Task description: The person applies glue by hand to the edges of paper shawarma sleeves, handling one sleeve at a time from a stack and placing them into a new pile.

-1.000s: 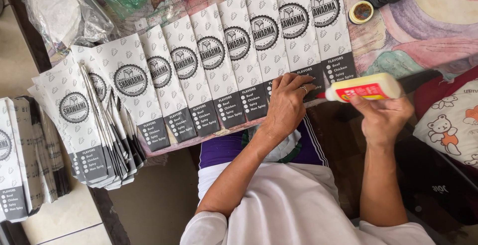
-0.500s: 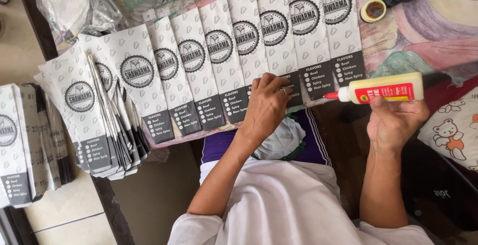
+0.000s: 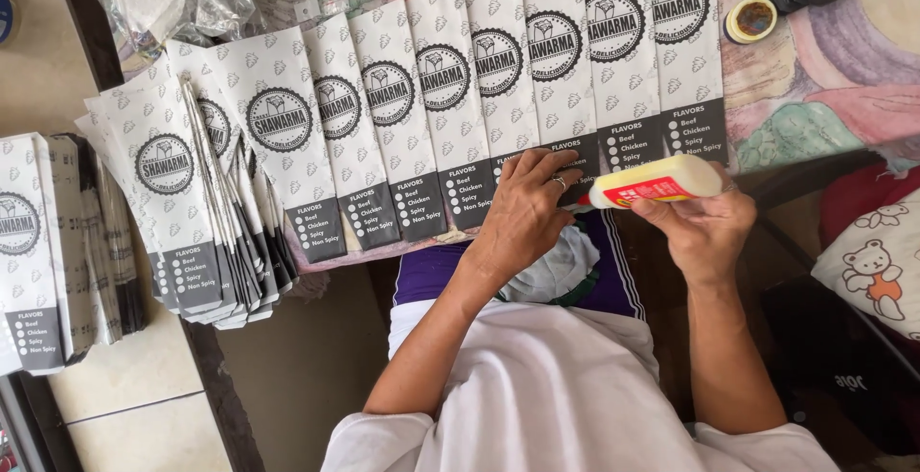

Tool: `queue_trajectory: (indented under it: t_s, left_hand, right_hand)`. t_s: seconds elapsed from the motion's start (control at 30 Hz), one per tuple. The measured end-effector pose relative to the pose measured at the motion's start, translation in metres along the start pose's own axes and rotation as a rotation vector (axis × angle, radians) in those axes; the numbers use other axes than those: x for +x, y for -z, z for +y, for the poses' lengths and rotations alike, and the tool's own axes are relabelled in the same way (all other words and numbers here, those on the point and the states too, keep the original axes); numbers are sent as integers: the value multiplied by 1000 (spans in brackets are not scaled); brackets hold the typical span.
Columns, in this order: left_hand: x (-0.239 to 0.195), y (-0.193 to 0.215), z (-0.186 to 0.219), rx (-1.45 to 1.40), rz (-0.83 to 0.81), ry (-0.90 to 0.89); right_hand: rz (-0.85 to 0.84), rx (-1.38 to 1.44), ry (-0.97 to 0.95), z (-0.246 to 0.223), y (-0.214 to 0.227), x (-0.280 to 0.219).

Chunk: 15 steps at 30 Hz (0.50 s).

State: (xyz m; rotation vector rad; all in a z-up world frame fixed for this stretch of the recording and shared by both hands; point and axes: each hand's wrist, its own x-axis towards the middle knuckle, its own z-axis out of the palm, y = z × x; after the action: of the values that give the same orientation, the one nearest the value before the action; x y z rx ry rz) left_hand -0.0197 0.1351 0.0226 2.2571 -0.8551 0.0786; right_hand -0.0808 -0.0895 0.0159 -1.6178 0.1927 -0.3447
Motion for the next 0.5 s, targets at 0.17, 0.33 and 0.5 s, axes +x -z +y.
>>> queue_trajectory:
  t_s: [0.17,0.33,0.5]
  left_hand:
    - [1,-4,-3,-20,-38,59]
    - [2,6,3,-60,-17,71]
    - [1,-8,-1,-25,86,55]
  right_hand:
    - [-97,87,142,36,-7,-3]
    - [-90,54,137,15,5,-1]
    - [117,37,81,7,23,1]
